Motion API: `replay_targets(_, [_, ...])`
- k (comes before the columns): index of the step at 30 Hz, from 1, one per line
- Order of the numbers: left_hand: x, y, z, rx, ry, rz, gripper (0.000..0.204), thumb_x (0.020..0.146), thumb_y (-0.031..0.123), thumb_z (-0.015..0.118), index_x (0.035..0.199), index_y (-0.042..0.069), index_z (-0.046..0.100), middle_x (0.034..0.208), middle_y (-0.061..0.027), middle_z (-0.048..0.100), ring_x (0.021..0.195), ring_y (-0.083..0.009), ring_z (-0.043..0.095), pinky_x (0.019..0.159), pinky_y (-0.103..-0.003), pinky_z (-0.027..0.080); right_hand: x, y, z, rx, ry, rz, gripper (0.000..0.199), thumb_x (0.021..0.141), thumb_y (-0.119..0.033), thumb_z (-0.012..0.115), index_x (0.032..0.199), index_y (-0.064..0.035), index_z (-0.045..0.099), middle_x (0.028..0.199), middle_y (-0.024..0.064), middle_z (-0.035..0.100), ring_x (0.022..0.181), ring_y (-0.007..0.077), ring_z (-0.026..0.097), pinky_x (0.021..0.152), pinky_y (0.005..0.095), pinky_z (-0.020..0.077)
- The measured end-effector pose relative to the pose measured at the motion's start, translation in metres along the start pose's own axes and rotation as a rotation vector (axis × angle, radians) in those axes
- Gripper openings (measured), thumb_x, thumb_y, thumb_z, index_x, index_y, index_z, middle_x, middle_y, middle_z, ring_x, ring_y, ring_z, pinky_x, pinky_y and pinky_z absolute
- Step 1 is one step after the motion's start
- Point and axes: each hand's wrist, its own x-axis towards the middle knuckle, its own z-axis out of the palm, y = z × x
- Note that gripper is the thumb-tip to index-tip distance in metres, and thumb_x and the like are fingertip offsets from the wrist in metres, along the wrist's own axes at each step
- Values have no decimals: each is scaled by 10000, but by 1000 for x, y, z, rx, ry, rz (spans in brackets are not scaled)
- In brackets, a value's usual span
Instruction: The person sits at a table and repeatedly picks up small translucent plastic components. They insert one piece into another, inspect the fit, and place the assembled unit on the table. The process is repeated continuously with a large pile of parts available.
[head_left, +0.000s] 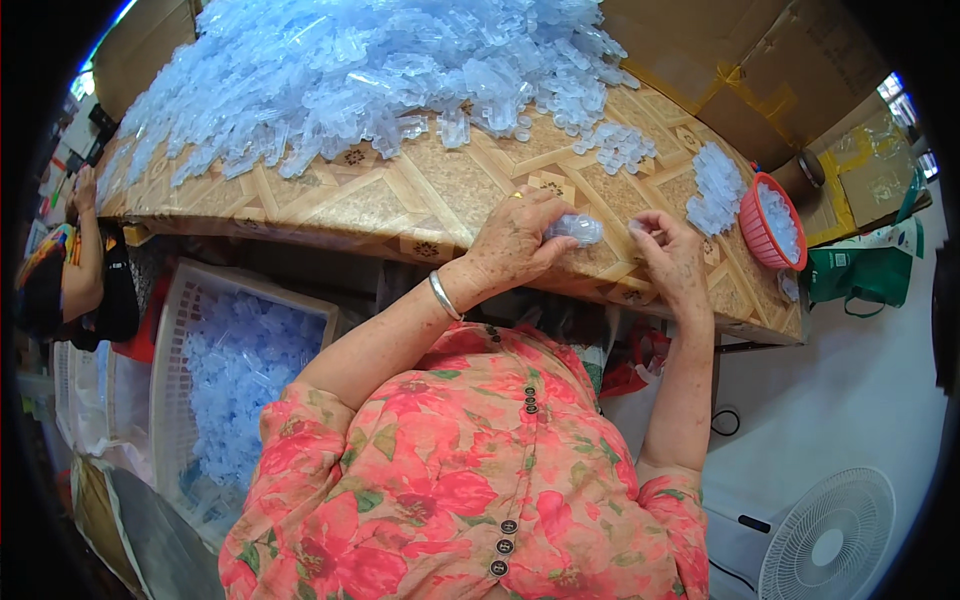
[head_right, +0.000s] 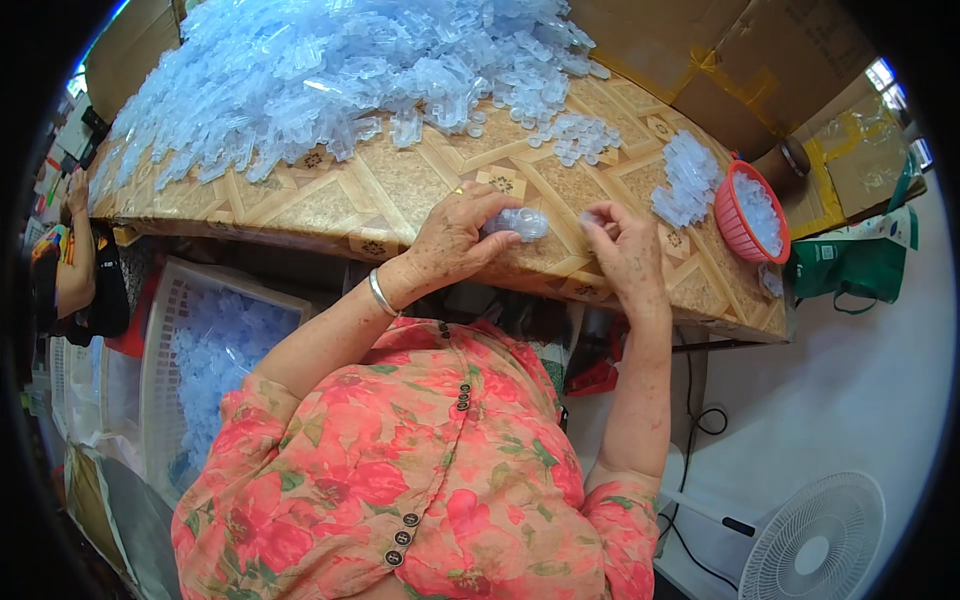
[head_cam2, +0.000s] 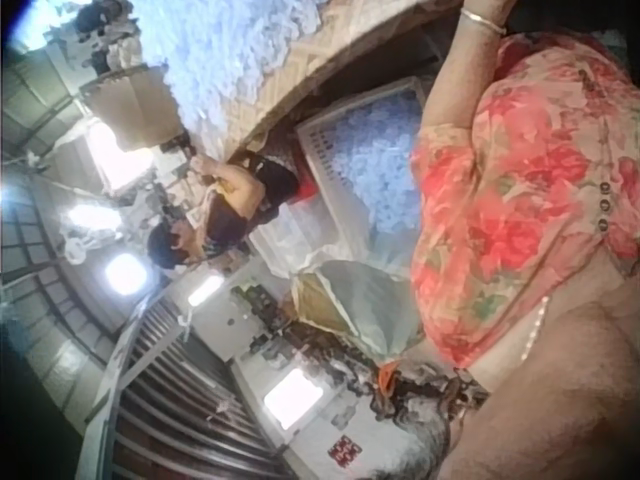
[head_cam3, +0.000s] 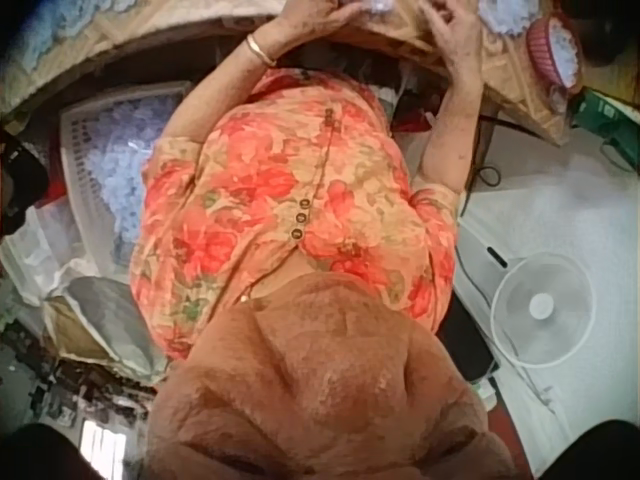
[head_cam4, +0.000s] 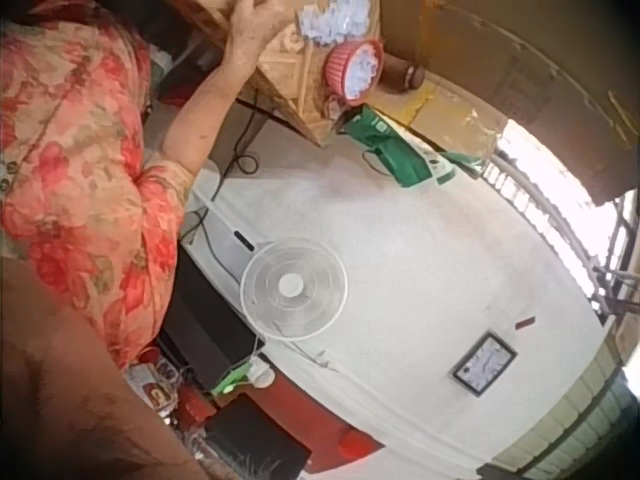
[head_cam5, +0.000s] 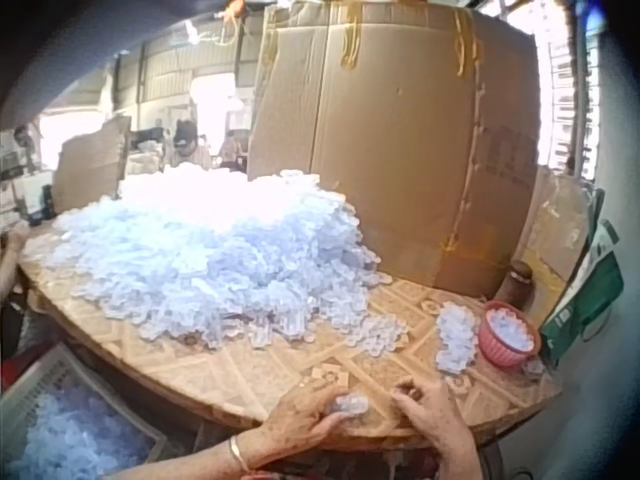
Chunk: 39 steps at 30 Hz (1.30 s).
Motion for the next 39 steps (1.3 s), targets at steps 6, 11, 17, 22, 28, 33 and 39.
replay_targets(6, [0, -3, 0, -5, -5, -6, 304, 821, 177, 771, 1085, 56, 682, 913, -128, 642, 872, -334, 604, 786, -423, 486, -13, -38, 36, 231, 10, -232, 177, 846, -49, 736, 1019, -27, 707, 972, 43, 662, 806, 131, 610, 672, 266, 485])
replay_targets(11, [-1, -3, 1, -24, 15, 6, 298, 811, 163, 773, 1076, 60, 684, 918, -132, 644, 872, -347, 606, 785, -425, 483, -6, -39, 43, 236, 34, -286, 164, 842, -60, 732, 997, -18, 697, 951, 58, 658, 833, 166, 617, 687, 301, 485])
replay_targets(17, [0, -5, 2, 7, -28, -27, 292, 810, 148, 763, 1074, 57, 680, 904, -140, 636, 864, -354, 605, 774, -435, 482, 1, -39, 40, 60, -29, -332, 191, 844, -107, 727, 996, -2, 680, 945, 99, 653, 862, 233, 636, 788, 355, 504])
replay_targets(22, [-1, -7, 4, 9, 28, 32, 300, 808, 144, 760, 1081, 60, 669, 920, -145, 625, 864, -360, 605, 763, -440, 483, 4, -47, 31, 50, -97, -308, 248, 847, -143, 733, 1030, 12, 669, 927, 101, 648, 861, 236, 631, 802, 362, 507])
replay_targets(28, [-2, -8, 2, -6, -13, 16, 302, 797, 163, 767, 1065, 66, 666, 931, -134, 628, 895, -358, 597, 785, -450, 480, 23, -31, 26, 176, -295, -117, 288, 903, -272, 752, 1061, -41, 683, 910, 15, 644, 772, 133, 610, 668, 311, 510])
replay_targets(33, [-1, -12, 1, -42, -15, 15, 280, 780, 165, 771, 1025, 67, 676, 919, -129, 636, 918, -357, 594, 812, -454, 477, 40, -50, 6, 319, -675, 311, 328, 927, -360, 740, 1108, -116, 616, 917, -13, 638, 735, 81, 609, 532, 251, 502])
replay_targets(39, [0, -11, 5, -73, 4, 15, 271, 761, 150, 772, 1000, 64, 677, 919, -121, 643, 923, -359, 593, 824, -456, 478, 55, -42, 4, 454, -854, 459, 355, 907, -377, 764, 1062, -116, 580, 892, -7, 592, 726, 102, 641, 580, 306, 621])
